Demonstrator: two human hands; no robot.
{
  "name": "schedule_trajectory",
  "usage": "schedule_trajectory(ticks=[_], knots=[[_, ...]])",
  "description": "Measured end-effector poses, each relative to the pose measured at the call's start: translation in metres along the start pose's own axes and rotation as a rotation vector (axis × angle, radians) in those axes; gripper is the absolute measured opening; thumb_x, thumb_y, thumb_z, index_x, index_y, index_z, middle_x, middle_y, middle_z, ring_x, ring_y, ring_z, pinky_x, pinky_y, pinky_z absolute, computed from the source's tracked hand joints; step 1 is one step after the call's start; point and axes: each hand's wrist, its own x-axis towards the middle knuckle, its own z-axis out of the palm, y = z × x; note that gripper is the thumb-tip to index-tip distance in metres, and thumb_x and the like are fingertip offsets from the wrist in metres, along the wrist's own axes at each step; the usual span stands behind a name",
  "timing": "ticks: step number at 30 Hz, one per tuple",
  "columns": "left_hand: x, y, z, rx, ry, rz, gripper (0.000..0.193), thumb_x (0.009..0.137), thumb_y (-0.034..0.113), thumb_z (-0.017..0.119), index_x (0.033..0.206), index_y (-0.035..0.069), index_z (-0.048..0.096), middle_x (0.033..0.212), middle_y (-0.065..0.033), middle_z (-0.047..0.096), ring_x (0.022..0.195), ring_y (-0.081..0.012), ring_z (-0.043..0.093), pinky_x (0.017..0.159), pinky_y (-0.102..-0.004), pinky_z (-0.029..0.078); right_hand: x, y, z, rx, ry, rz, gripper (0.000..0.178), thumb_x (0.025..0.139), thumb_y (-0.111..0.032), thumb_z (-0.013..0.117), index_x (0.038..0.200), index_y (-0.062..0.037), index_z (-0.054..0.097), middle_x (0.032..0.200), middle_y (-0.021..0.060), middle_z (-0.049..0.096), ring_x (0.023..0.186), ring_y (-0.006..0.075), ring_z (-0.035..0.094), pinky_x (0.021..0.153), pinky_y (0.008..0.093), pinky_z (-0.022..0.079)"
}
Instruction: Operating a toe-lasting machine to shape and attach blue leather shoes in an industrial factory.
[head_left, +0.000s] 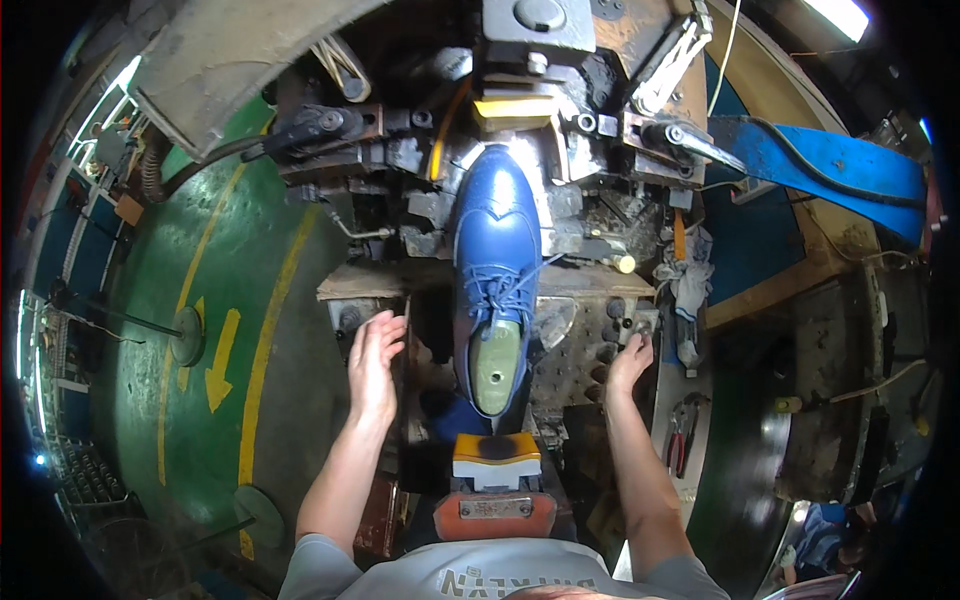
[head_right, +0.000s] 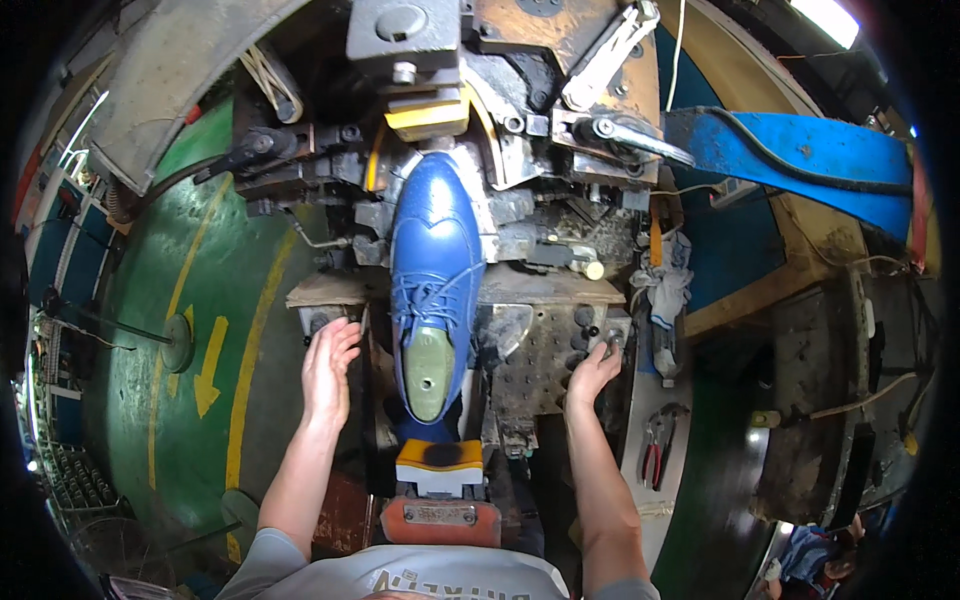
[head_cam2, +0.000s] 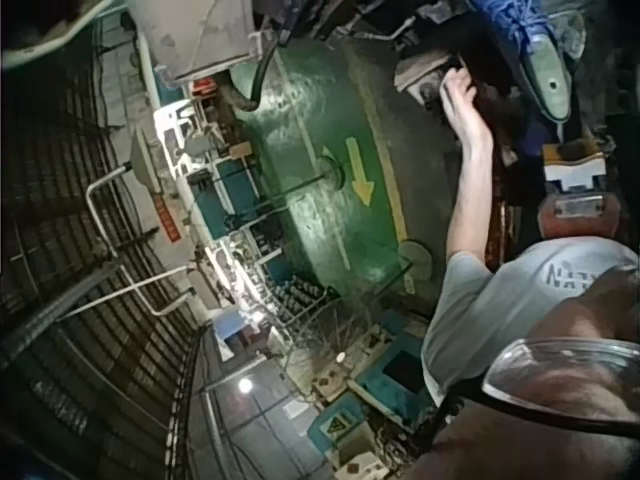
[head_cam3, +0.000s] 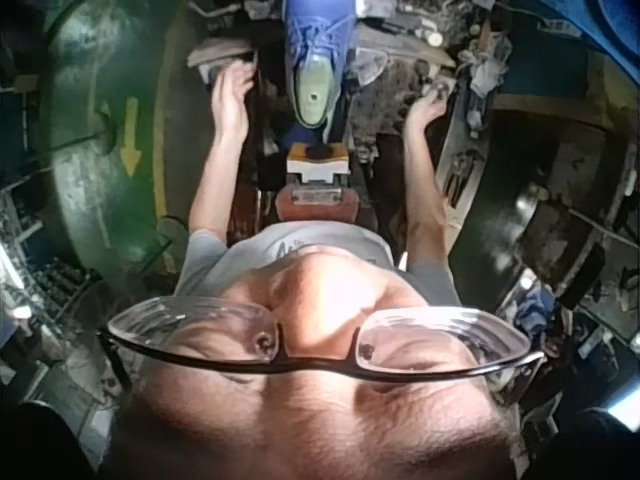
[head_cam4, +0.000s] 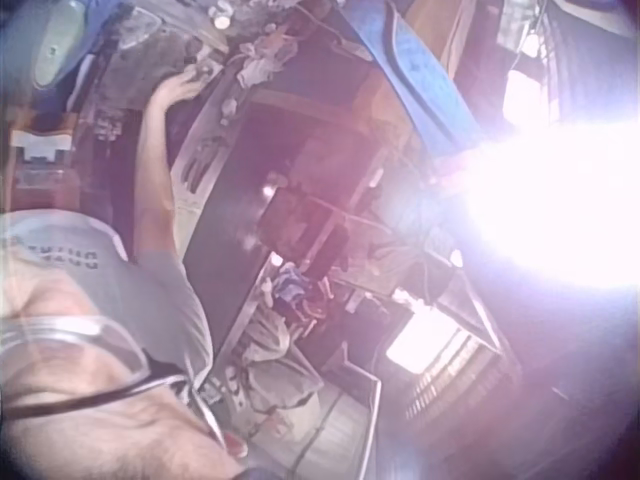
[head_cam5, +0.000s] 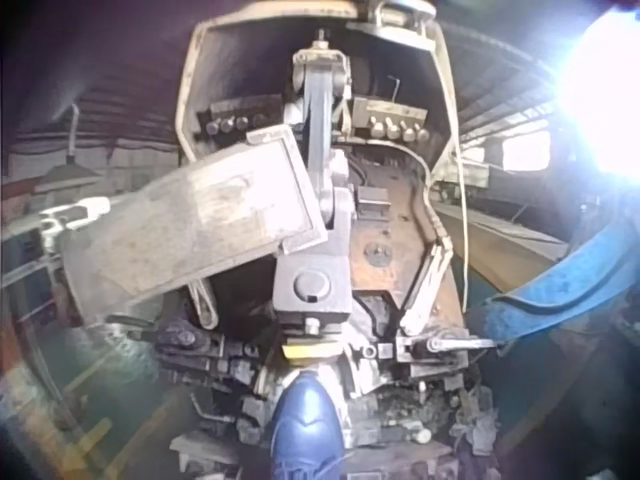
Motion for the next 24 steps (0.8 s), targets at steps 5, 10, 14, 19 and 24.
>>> schedule_trajectory(ticks=[5, 10, 14, 19, 24], knots=[[-0.019, -0.017, -0.013, 0.041, 0.026, -0.02, 0.036, 0.105, 0.029, 0.041, 0.125, 0.003, 0.053, 0.118, -0.0126, 0.062, 0.108, -0.0185, 0.058, 0.093, -0.0323, 0.043, 0.005, 0.069, -0.008, 0.342, -0.281, 0.197, 0.046, 0.102, -0.028, 0.046, 0.132, 0.0059, 0.048, 0.128, 0.0181, 0.055, 0.123, 0.0279, 0.049, 0.105, 0.0362, 0.034], [-0.043, -0.037, -0.017, 0.071, 0.011, -0.072, 0.038, 0.103, 0.032, 0.045, 0.124, 0.002, 0.053, 0.113, -0.0119, 0.063, 0.103, -0.0162, 0.06, 0.088, -0.03, 0.045, -0.002, 0.012, -0.023, 0.359, -0.174, 0.229, 0.048, 0.102, -0.029, 0.044, 0.137, 0.0043, 0.044, 0.139, 0.0176, 0.048, 0.129, 0.0271, 0.044, 0.108, 0.0355, 0.032], [-0.07, -0.067, -0.025, 0.066, -0.07, -0.161, 0.037, 0.102, 0.031, 0.048, 0.123, 0.001, 0.054, 0.108, -0.0109, 0.065, 0.098, -0.016, 0.062, 0.086, -0.0298, 0.047, -0.038, -0.025, -0.047, 0.36, -0.279, 0.17, 0.05, 0.103, -0.032, 0.043, 0.141, 0.0006, 0.04, 0.144, 0.0157, 0.043, 0.134, 0.0261, 0.038, 0.111, 0.0359, 0.029], [-0.104, -0.105, -0.041, 0.149, -0.111, -0.305, 0.032, 0.1, 0.027, 0.053, 0.118, 0.001, 0.057, 0.102, -0.0096, 0.068, 0.095, -0.0147, 0.063, 0.087, -0.0299, 0.048, -0.083, -0.029, -0.082, 0.355, -0.344, 0.257, 0.047, 0.103, -0.032, 0.044, 0.139, -0.0013, 0.043, 0.142, 0.0125, 0.045, 0.131, 0.0223, 0.041, 0.11, 0.0342, 0.029], [-0.132, -0.145, -0.073, 0.372, -0.074, -0.293, 0.032, 0.095, 0.017, 0.061, 0.121, 0.0, 0.054, 0.105, -0.0055, 0.062, 0.095, -0.0104, 0.057, 0.08, -0.0273, 0.047, -0.109, 0.001, -0.103, 0.343, -0.376, 0.328, 0.045, 0.104, -0.033, 0.043, 0.138, -0.0034, 0.045, 0.138, 0.0119, 0.049, 0.129, 0.0229, 0.043, 0.109, 0.0346, 0.031]])
